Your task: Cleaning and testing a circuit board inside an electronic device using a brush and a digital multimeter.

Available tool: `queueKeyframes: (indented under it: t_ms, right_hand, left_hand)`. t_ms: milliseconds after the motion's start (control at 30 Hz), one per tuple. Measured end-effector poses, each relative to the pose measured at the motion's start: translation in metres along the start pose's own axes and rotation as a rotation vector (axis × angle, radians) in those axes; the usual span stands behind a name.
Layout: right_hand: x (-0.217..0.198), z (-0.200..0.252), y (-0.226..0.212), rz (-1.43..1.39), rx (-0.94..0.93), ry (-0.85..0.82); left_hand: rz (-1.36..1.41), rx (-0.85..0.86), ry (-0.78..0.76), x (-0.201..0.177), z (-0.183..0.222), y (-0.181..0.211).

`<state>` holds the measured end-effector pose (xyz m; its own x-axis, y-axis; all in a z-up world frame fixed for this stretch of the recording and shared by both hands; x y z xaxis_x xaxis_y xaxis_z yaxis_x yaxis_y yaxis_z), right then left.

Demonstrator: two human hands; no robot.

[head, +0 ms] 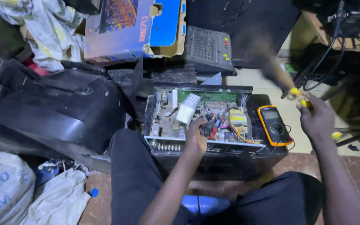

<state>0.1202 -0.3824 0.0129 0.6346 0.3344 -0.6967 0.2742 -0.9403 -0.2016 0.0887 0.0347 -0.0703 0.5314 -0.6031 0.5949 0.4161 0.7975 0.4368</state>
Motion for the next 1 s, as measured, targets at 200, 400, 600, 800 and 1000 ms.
queueKeyframes:
  t_ms: [200,400,600,800,1000]
  right_hand:
    - [0.177,0.055,0.135,-0.172,0.664,-0.195]
    - [0.175,0.082,0.033,-0.066,0.689,-0.517]
    - [0.205,0.118,0.021,0.026,0.607,-0.718]
    - [0.188,0.124,0.081,-0.214,0.671,-0.208]
    - [0.131,0.151,0.148,0.017,0.929,-0.182]
  left_hand:
    - [-0.047,0.059,-0.197,-0.006,-0.002,0.001]
    - [-0.414,0.075,-0.125,-0.034,0.015,0.026]
    - [-1.344,0.251,-0.011,-0.058,-0.048,0.050]
    - [-1.682,0.491,0.134,-0.024,-0.011,0.082]
    - [-1.556,1.483,0.018,-0.010,0.019,0.101]
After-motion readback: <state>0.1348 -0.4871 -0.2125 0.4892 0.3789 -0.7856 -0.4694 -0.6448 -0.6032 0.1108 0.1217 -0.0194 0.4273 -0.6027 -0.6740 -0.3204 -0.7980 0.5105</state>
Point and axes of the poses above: each hand's wrist, its own z-axis away from the middle knuckle, its own x-axis out of the palm, y = z × x, the point moved 7 cm from there along -z, towards the middle knuckle, and after that the axes turned 6 degrees about -x, right-handed, at the moved point
